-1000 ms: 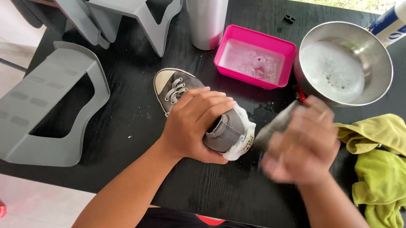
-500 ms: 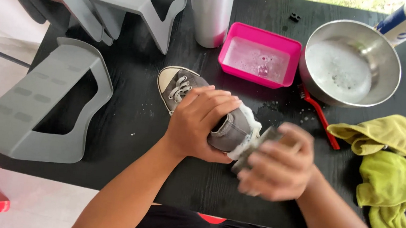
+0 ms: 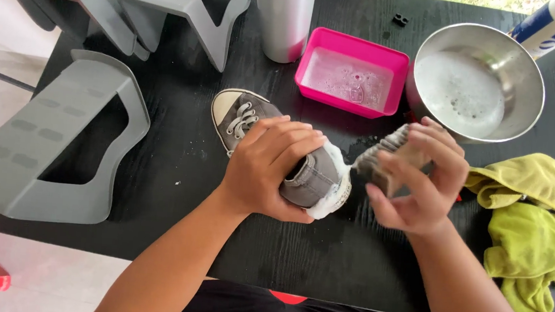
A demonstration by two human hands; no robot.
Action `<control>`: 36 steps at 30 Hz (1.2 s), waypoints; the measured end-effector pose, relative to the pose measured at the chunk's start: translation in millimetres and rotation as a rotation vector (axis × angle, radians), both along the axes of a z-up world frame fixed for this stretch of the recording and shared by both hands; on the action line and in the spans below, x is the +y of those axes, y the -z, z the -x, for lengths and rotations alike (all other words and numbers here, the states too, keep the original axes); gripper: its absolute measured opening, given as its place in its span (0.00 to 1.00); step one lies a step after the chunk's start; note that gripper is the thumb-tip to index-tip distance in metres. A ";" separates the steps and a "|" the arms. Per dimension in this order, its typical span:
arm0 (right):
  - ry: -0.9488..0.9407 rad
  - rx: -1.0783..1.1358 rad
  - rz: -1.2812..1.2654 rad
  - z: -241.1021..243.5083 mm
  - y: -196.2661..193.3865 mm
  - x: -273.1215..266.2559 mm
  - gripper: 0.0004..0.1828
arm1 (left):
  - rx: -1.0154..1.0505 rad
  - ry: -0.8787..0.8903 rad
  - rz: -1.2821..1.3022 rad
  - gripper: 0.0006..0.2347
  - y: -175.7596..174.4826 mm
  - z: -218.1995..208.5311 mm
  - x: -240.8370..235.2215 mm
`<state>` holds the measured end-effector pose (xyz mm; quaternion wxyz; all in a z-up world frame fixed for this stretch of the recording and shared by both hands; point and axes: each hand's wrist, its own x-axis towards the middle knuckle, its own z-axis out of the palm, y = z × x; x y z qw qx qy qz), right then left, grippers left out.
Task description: The person wipes a gray sneaker with a green cloth, then uses a brush dipped in soapy water to scrub the shoe's upper and sole. The person repeatedly dips the brush and scrubs different areas of the shoe throughout the clip.
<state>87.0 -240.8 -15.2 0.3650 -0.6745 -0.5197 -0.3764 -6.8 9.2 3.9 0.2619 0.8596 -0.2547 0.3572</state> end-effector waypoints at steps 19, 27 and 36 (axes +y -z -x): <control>-0.139 -0.139 0.067 1.8 -1.6 0.7 0.19 | -0.015 0.003 -0.007 0.32 0.5 -2.2 0.4; -0.209 -0.387 0.064 17.9 -7.4 10.8 0.18 | 0.003 -0.004 -0.010 0.30 0.4 0.6 -0.5; -0.244 -0.309 0.098 23.2 -3.3 2.5 0.18 | -0.003 -0.008 -0.007 0.30 -2.6 0.3 -1.9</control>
